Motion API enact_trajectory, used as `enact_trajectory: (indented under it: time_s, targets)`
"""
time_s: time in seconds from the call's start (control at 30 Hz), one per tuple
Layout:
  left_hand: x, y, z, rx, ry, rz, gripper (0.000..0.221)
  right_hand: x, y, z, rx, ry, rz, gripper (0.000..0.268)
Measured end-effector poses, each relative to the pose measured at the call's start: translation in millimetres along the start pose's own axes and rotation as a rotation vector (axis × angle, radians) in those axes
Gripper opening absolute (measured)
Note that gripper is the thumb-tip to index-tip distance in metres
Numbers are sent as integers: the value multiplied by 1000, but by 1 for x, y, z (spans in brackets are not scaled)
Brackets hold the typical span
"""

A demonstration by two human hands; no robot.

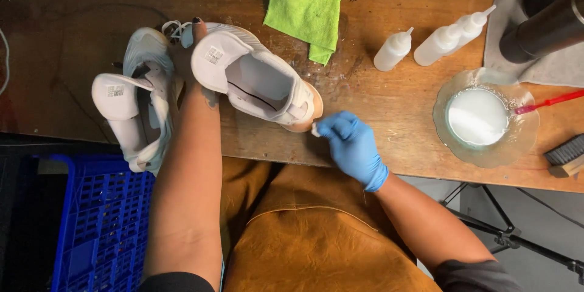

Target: Cleaning the soles and edges of sneakers using a cotton swab and cleaning solution at a workbench.

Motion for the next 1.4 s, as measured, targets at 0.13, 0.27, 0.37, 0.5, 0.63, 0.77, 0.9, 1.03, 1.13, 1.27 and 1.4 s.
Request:
enact_trajectory:
  time_s: [0.13,0.27,0.37,0.5,0.63,0.77,0.9,1.03,1.13,1.27,1.4]
  targets:
    - [-8,2,-5,-2,88,-1,52,-42,40,37,187,105,224,8]
    - [-20,-2,-17,-15,214,-10,53,-14,64,24,3,114,117,7]
    - [-29,-1,-23,-30,279,0,54,-15,40,-13,-186,-12,90,11]
    - [-37,5,-28,-53,392,2,55,-21,24,-30,-256,-142,69,15]
    - [-44,11,-34,-61,471,11,55,-15,40,-1,-237,3,168,10]
    - [-54,26,-40,-71,557,30,57,-17,26,-28,-308,-152,118,10]
    - [-65,54,-105,-243,26,342,102,-18,41,-21,-325,-79,180,11]
    - [-65,47,-102,-196,69,400,102,-3,28,-36,-365,-194,148,13]
    - [-59,-5,-54,13,-26,502,93,-9,41,-29,-343,-177,184,10]
    - [-64,-18,-42,111,-34,541,81,-1,12,-50,-351,-247,176,9]
    - [-62,8,-63,57,-37,540,82,-6,34,-38,-352,-257,166,10]
Point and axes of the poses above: each hand's wrist, its own y-axis towards the middle knuckle, its own x-axis out of the palm, z = x × y, the point moved 10 cm from there along y, towards the middle knuckle, and after that the axes turned 9 degrees about -z, right-handed, at the moved point
